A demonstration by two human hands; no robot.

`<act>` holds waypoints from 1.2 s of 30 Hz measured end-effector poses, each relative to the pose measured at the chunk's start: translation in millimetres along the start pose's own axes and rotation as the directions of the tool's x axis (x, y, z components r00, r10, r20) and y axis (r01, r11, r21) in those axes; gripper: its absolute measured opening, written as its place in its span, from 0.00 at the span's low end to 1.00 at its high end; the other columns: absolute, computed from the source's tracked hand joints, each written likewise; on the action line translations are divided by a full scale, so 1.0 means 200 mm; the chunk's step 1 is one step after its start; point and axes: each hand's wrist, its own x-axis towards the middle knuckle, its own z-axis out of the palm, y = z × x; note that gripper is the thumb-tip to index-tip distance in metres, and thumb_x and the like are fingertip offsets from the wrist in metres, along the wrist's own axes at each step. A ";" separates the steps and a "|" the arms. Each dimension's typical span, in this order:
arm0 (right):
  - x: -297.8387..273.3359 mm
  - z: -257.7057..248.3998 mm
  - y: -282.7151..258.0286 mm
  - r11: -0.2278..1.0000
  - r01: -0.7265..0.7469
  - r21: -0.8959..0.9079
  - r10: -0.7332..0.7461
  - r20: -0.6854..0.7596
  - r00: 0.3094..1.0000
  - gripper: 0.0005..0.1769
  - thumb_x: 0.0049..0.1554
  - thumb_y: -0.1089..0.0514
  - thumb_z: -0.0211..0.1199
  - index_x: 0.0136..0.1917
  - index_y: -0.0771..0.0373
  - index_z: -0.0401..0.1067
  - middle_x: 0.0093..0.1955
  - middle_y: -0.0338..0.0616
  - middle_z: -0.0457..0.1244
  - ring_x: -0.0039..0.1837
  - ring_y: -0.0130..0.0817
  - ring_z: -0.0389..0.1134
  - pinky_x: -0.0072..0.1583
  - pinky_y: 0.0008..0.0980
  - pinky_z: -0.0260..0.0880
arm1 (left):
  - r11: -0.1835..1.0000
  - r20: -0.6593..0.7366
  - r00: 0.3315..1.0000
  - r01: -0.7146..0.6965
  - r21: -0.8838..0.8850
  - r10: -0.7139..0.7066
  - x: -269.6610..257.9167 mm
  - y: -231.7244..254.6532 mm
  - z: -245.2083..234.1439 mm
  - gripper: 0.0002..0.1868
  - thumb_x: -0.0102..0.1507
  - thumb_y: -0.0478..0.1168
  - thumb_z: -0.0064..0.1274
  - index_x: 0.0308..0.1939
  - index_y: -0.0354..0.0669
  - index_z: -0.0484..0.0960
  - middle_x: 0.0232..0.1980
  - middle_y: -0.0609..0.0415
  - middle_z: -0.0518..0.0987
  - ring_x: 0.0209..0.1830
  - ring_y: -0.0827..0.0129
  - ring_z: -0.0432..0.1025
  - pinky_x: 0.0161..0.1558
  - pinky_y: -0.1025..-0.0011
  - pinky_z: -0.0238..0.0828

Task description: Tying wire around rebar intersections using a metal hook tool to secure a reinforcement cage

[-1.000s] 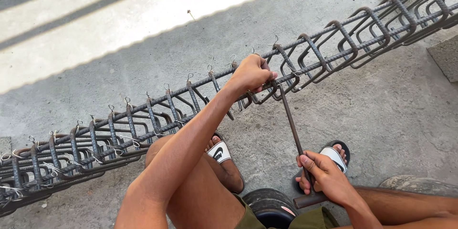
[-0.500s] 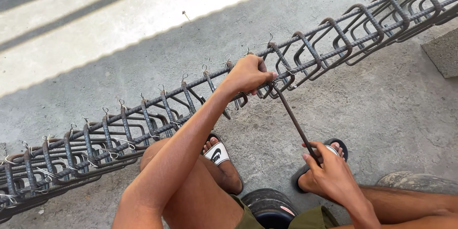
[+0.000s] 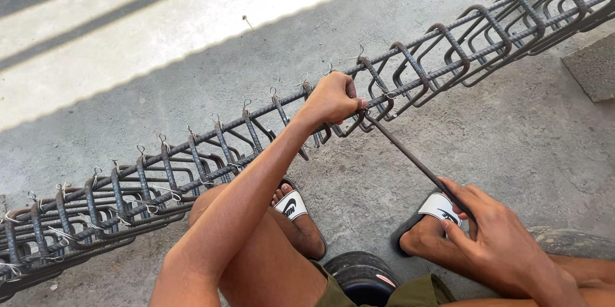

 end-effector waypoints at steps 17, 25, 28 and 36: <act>0.11 -0.13 0.20 0.934 0.046 0.354 -0.134 0.230 0.964 0.46 0.40 0.56 0.61 0.75 0.48 0.70 0.38 0.43 0.76 0.40 0.33 0.73 0.43 0.36 0.66 | 0.996 -0.029 0.998 0.054 0.067 -0.052 -0.02 0.05 -0.04 0.18 0.59 0.38 0.68 0.24 0.38 0.73 0.20 0.53 0.75 0.13 0.71 0.66 0.19 0.74 0.64; 0.03 -0.23 0.01 0.965 0.250 -0.079 -0.222 0.266 0.938 0.47 0.40 0.45 0.61 0.74 0.48 0.60 0.37 0.34 0.81 0.32 0.35 0.78 0.37 0.38 0.73 | 0.992 -0.090 0.996 -0.003 0.128 0.015 0.02 -0.04 0.01 0.17 0.55 0.38 0.69 0.19 0.39 0.75 0.20 0.54 0.74 0.18 0.71 0.67 0.26 0.76 0.66; 0.07 -0.19 0.03 0.886 0.259 -0.383 -0.122 0.348 0.930 0.56 0.47 0.36 0.61 0.81 0.49 0.41 0.48 0.35 0.76 0.43 0.33 0.82 0.48 0.36 0.82 | 0.990 -0.096 0.995 -0.009 0.141 0.023 0.04 -0.06 0.01 0.15 0.53 0.38 0.67 0.19 0.39 0.75 0.19 0.55 0.74 0.19 0.72 0.68 0.26 0.75 0.68; 0.11 -0.19 0.02 0.550 0.409 -0.728 -0.145 0.399 0.905 0.53 0.53 0.34 0.50 0.80 0.64 0.37 0.38 0.40 0.69 0.29 0.27 0.69 0.32 0.23 0.76 | 0.989 -0.091 0.995 -0.029 0.143 0.042 0.06 -0.06 0.01 0.16 0.51 0.39 0.69 0.17 0.43 0.74 0.18 0.57 0.74 0.17 0.74 0.67 0.24 0.79 0.65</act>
